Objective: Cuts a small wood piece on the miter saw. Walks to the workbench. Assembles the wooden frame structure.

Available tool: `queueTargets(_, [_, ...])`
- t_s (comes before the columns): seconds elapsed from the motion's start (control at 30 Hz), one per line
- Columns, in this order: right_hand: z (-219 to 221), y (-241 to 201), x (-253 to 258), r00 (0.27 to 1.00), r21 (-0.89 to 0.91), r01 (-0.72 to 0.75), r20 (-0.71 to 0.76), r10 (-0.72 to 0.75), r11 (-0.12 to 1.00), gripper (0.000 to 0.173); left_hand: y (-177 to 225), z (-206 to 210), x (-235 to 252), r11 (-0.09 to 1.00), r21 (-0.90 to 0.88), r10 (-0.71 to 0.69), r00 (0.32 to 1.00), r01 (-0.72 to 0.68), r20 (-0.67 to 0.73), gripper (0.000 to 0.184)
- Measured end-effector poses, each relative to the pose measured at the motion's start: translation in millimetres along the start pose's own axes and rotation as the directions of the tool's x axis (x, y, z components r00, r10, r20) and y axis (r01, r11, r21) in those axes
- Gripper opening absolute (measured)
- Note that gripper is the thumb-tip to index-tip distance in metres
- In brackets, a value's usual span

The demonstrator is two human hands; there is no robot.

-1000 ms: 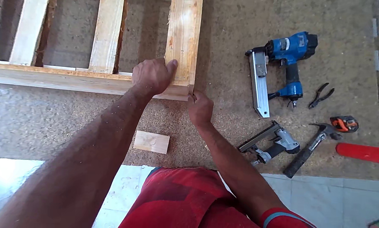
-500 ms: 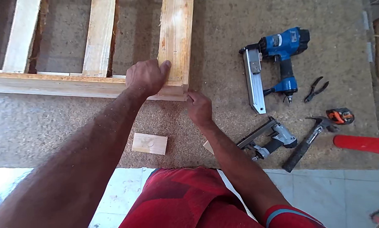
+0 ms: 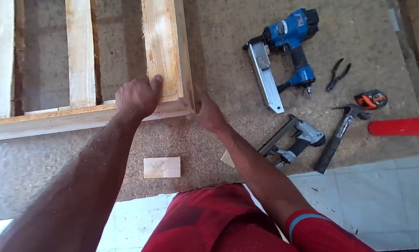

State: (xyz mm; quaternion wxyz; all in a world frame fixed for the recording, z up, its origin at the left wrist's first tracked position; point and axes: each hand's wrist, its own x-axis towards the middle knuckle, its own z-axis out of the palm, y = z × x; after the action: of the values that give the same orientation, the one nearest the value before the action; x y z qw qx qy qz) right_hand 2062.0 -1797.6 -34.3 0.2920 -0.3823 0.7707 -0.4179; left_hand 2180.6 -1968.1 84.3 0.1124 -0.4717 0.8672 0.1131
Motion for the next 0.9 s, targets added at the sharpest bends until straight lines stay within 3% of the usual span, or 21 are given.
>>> queueTargets(0.1, [2.6,-0.6,26.6,0.990,-0.006,0.102,0.098,-0.101,0.995,0.117,-0.2,0.4,-0.8,1.000,-0.006,-0.004,1.000,0.004,-0.003,0.086])
queueTargets(0.27, [2.5,-3.2,32.6,0.988,-0.078,0.116,0.107,-0.108,0.990,0.094,-2.2,1.2,0.2,1.000,-0.006,-0.005,1.000,0.005,-0.011,0.085])
queueTargets(0.37, [8.5,-7.8,31.4,0.994,-0.161,0.096,0.063,-0.087,0.982,0.094,-2.6,1.9,0.3,1.000,-0.005,-0.002,1.000,0.002,-0.019,0.083])
queueTargets(0.47, [10.3,-0.7,32.1,0.993,-0.126,0.118,0.039,-0.114,0.985,0.096,-3.2,0.9,1.5,1.000,-0.009,-0.003,1.000,0.003,-0.021,0.081])
queueTargets(0.7, [2.6,-5.7,-11.5,0.987,-0.073,0.042,0.157,-0.031,0.996,0.089,-0.6,-2.9,1.0,0.999,-0.033,-0.025,0.999,0.025,0.024,0.081])
queueTargets(0.9, [9.8,-8.5,-10.7,0.993,-0.141,0.004,0.114,0.012,0.990,0.096,-6.0,-4.1,-1.1,0.998,-0.065,0.001,0.999,0.002,0.041,0.081])
